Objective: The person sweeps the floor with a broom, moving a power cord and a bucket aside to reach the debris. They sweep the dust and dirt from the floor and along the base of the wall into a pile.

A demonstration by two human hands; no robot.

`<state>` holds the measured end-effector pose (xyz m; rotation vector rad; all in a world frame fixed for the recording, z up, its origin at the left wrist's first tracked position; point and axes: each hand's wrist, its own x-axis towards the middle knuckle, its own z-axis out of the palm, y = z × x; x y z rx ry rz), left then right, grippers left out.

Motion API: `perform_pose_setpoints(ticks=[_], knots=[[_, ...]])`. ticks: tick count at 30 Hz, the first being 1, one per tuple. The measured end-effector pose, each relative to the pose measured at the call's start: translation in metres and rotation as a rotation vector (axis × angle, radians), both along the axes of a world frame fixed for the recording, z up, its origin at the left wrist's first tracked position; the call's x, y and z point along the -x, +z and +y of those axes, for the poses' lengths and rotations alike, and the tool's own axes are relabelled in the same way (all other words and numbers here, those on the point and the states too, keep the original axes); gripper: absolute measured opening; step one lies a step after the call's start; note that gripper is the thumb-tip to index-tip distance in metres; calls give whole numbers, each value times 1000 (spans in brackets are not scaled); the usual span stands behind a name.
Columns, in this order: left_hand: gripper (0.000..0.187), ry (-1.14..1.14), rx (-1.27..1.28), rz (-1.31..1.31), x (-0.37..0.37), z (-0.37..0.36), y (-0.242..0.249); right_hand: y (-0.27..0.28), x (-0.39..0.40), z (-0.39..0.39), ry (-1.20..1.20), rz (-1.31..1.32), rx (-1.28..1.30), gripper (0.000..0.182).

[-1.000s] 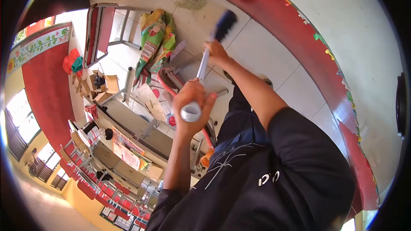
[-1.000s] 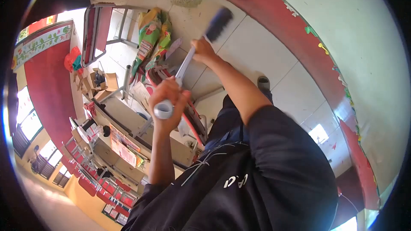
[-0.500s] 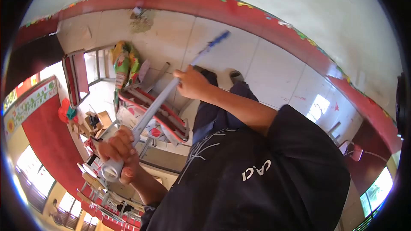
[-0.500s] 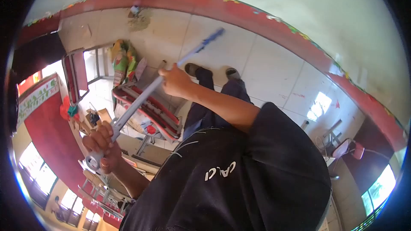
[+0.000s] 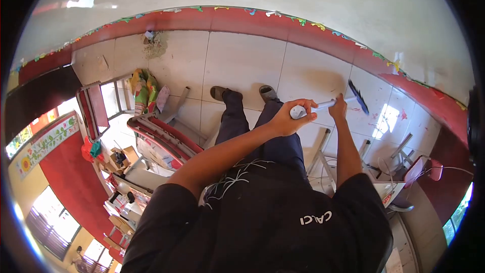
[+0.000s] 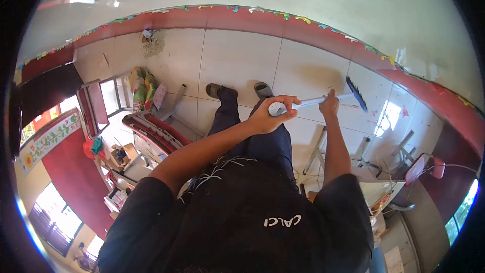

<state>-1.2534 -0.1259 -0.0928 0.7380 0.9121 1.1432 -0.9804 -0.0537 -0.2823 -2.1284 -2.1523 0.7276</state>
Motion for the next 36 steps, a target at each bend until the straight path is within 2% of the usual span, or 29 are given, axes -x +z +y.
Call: perform_pose_setpoints(ticks=[1, 2, 3, 4, 5, 6, 7, 8, 9, 11, 12, 14, 15, 17, 18, 19, 20, 22, 24, 25, 26, 27, 28, 30, 31, 33, 34, 36], knots=[[7, 26, 17, 22, -1, -4, -13, -27, -1, 4, 58, 32, -50, 22], [8, 58, 36, 44, -1, -6, -21, -41, 16, 10, 112, 45, 55, 20], [11, 229, 19, 134, 9, -8, -14, -51, 48, 14, 160, 100, 43, 16], [8, 309, 68, 60, 31, -14, -12, -68, 89, 15, 147, 161, 55, 15], [8, 309, 183, 232, 66, -21, 3, -50, 146, 13, 72, 333, 181, 14], [9, 431, -19, 420, 100, -33, 6, -49, 206, 3, 81, 469, -6, 13], [8, 415, 73, 477, 135, -39, 46, -48, 265, -4, 131, 558, 9, 12], [10, 445, 97, 585, 164, -44, 80, -35, 322, -12, 219, 556, -27, 9], [10, 491, 90, 696, 192, -53, 93, -27, 376, -27, 221, 593, -43, 10], [13, 593, 111, 850, 234, -73, 110, 9, 458, -39, 304, 637, 161, 12], [14, 646, 133, 894, 250, -82, 115, 23, 491, -43, 325, 645, 290, 12], [15, 696, 105, 937, 275, -100, 120, 45, 535, -53, 479, 644, 428, 22], [15, 716, 92, 952, 284, -108, 123, 47, 556, -61, 504, 716, 399, 18], [16, 610, 72, 1132, 292, -123, 142, 46, 589, -81, 569, 859, 355, 12], [16, 556, 55, 1227, 300, -128, 153, 49, 601, -85, 595, 849, 321, 13], [15, 641, 49, 1156, 309, -135, 165, 69, 613, -89, 623, 845, 292, 13], [22, 774, -26, 1040, 321, -146, 174, 96, 629, -92, 658, 847, 261, 14], [32, 824, -132, 1059, 360, -174, 201, 153, 631, -95, 751, 615, 321, 21], [34, 952, -230, 802, 396, -205, 207, 186, 619, -96, 836, 429, 406, 25], [32, 1179, -261, 518, 405, -210, 201, 194, 610, -97, 895, 318, 440, 31], [31, 1403, -125, 395, 408, -205, 194, 194, 599, -100, 909, 248, 441, 32], [29, 1620, 20, 255, 411, -197, 185, 187, 587, -103, 925, 176, 443, 34], [26, 1553, 45, 313, 418, -202, 155, 166, 573, -104, 959, 148, 415, 34], [20, 1604, 146, 163, 412, -193, 82, 93, 546, -103, 984, 85, 352, 32], [16, 1510, 326, 338, 404, -183, 63, 58, 536, -102, 972, 48, 319, 30], [16, 1368, 397, 238, 389, -157, 44, 23, 542, -97, 867, 50, 373, 24], [17, 1268, 352, 335, 387, -151, 42, 18, 551, -95, 812, 47, 402, 22], [20, 1362, 352, 336, 401, -151, 38, -2, 584, -102, 828, 92, 408, 17]])
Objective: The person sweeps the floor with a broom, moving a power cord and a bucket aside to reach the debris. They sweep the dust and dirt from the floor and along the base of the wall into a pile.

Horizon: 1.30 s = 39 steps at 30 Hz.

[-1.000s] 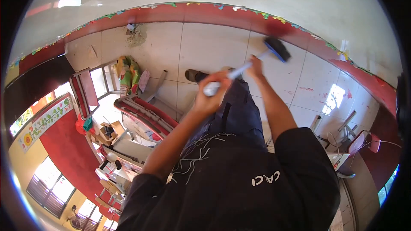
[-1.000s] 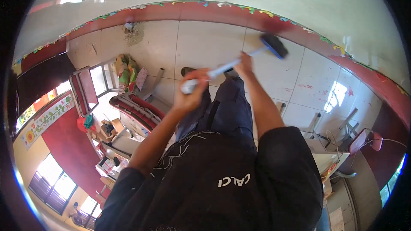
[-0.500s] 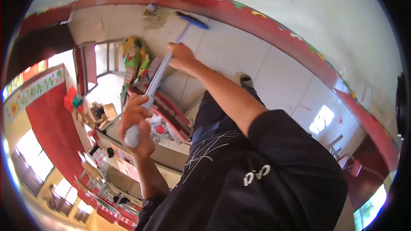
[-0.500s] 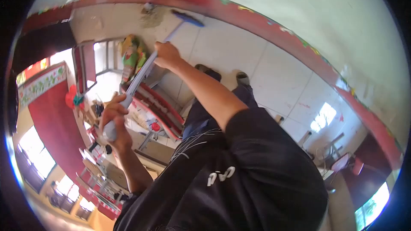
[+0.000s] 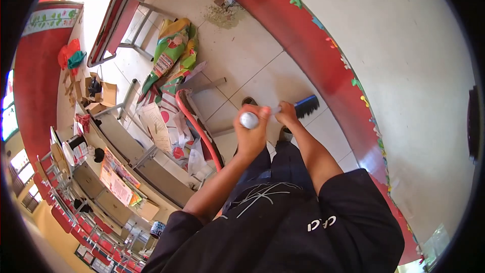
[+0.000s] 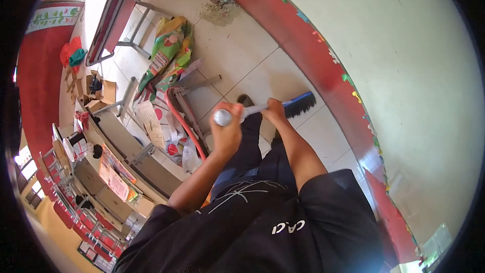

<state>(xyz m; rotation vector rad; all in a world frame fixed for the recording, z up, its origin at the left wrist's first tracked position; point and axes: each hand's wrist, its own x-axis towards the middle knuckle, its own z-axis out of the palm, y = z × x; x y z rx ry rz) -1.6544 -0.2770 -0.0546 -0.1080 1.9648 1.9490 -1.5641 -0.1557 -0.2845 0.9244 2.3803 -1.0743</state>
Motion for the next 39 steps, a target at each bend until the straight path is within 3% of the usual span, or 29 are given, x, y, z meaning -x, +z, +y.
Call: perform_pose_setpoints(ticks=[3, 5, 9, 12, 15, 20, 24, 26, 27, 29, 34, 36, 39], knots=[[20, 191, 108, 27, 49, -24, 19, 2, 83, -27, 17, 215, -80, 13], [19, 172, 109, 222, 71, -33, 33, -4, 139, -36, 52, 435, -80, 18], [18, 279, 69, 376, 123, -46, 38, 11, 257, -51, 294, 360, 18, 18], [23, 308, 90, 521, 158, -40, 28, 22, 330, -60, 284, 437, 60, 20], [21, 368, 52, 504, 206, -37, 11, -11, 396, -60, 322, 510, 39, 20], [18, 635, 15, 376, 322, -43, 12, -9, 489, -79, 305, 503, 49, 19], [23, 545, -24, 505, 418, -53, 16, 9, 567, -81, 277, 438, 184, 19], [24, 514, -23, 516, 453, -40, 25, 10, 592, -75, 273, 507, 117, 19], [22, 501, -181, 485, 470, -39, 24, 15, 610, -73, 240, 505, 134, 18], [21, 512, -159, 500, 494, -32, 26, 17, 640, -72, 211, 532, 156, 17], [18, 529, 62, 577, 536, -12, 3, -1, 732, -67, 319, 489, 240, 38], [20, 457, 208, 605, 542, -5, -7, -24, 773, -62, 452, 638, 212, 34], [18, 401, 274, 744, 531, -7, 6, 1, 786, -65, 381, 941, 163, 15]])
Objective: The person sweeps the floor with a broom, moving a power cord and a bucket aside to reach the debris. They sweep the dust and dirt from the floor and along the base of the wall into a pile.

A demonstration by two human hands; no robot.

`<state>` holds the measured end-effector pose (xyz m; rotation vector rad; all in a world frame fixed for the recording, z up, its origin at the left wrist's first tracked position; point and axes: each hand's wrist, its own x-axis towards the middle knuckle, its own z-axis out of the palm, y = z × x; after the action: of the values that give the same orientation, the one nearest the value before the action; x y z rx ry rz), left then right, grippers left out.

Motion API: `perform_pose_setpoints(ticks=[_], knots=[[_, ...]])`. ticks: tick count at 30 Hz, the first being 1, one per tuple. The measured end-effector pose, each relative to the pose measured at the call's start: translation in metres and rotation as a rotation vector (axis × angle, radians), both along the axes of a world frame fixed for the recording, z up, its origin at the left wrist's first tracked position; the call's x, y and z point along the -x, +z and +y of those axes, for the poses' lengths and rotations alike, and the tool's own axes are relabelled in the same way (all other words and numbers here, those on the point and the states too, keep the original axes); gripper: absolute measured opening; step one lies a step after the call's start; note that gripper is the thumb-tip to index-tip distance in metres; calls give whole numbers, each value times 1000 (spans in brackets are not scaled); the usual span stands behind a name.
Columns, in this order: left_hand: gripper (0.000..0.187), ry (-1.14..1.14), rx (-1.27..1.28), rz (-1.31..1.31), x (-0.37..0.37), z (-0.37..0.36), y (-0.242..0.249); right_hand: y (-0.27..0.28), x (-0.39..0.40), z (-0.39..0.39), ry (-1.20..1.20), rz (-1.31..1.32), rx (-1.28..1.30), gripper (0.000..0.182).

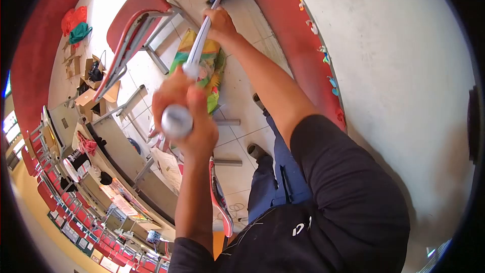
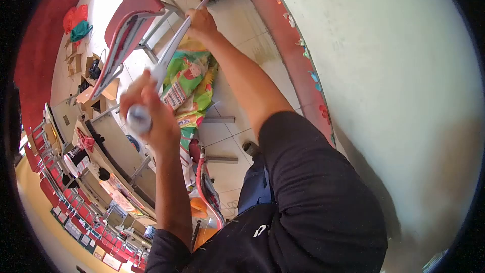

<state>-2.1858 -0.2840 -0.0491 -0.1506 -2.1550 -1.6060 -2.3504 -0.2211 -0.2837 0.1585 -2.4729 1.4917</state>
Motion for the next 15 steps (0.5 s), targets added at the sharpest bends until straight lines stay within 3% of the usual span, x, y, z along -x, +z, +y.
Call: perform_pose_setpoints(ticks=[3, 5, 7, 9, 11, 13, 15], knots=[[30, 89, -23, 124, -28, -14, 55, 89, -51, 2, 50, -205, -25, 19], [33, -106, -281, 155, -45, -33, 93, 125, -101, 3, 83, -328, -37, 19], [30, -74, -443, 115, -56, -42, 113, 139, -154, 2, 89, -410, -29, 18], [27, -3, -486, 11, -57, -44, 118, 130, -199, 3, 42, -496, -40, 16], [26, 111, -413, -169, -58, -29, 88, 89, -230, 9, -7, -537, -86, 14], [23, 3, -392, -192, -60, -9, 50, 36, -233, 20, -13, -524, -135, 13], [22, 4, -325, -156, -53, -7, 31, 6, -208, 15, -139, -323, 14, 12]])
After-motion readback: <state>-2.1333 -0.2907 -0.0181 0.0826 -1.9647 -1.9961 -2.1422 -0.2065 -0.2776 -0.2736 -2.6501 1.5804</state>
